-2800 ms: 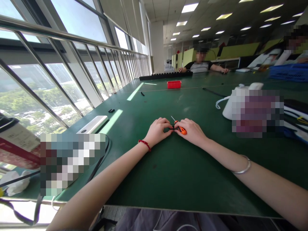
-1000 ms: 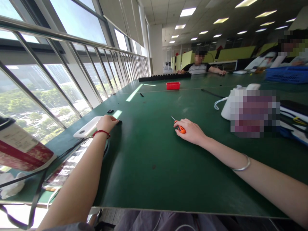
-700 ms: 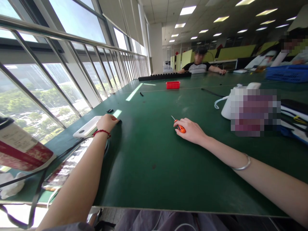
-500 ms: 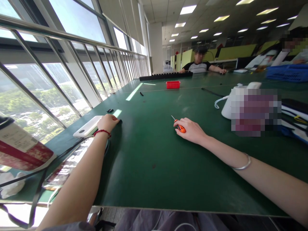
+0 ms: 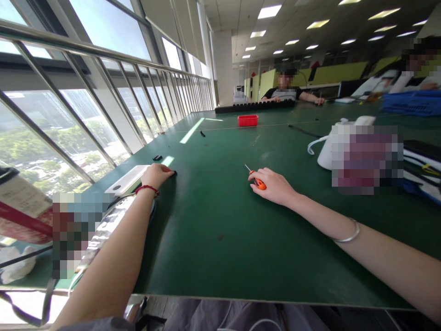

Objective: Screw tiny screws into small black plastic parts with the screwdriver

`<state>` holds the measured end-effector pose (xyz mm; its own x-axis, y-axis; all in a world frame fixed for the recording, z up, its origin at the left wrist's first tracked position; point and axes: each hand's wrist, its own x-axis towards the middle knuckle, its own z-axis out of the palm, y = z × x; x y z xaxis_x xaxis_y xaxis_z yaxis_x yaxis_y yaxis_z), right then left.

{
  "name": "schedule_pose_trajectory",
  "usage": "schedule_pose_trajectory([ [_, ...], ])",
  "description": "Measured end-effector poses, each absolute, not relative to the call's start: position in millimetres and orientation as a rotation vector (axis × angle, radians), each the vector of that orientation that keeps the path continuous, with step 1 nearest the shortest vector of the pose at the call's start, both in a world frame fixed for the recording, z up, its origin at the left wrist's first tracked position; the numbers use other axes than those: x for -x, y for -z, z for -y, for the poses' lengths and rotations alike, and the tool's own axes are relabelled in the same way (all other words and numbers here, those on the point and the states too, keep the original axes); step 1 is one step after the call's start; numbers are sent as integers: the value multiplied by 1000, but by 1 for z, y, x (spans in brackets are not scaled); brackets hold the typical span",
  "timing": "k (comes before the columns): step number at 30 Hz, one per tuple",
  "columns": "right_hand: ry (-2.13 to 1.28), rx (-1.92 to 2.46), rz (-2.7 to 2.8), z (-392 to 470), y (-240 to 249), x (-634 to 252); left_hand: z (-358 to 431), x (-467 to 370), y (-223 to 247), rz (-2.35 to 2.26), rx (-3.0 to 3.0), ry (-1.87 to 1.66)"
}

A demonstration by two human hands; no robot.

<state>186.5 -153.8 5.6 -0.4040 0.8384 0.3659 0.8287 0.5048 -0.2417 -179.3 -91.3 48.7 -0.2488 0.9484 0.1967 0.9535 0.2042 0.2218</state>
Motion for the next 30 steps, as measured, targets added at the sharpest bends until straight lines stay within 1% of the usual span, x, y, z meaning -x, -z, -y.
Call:
schedule_pose_trajectory([
  [2,-38,1380,2314,153,-6,-187,90,162,-46,2347,2045,505],
  [5,-48,1387,2312,153,-5,-187,94,113,-36,2187,2339,612],
  [8,-38,1399,2281,154,-4,-186,107,56,-23,1827,2702,749],
  [11,-39,1433,2171,154,-3,-186,122,17,-13,1551,2861,842],
  [13,-48,1401,2056,156,-4,-186,128,7,-8,1443,2896,867],
  [19,-138,1081,1701,176,-13,-175,121,22,-3,1517,2889,987],
  [26,122,808,1817,196,-15,-161,116,28,-2,1561,2829,1054],
  [30,164,800,1789,191,-14,-167,118,27,-2,1544,2851,1077],
])
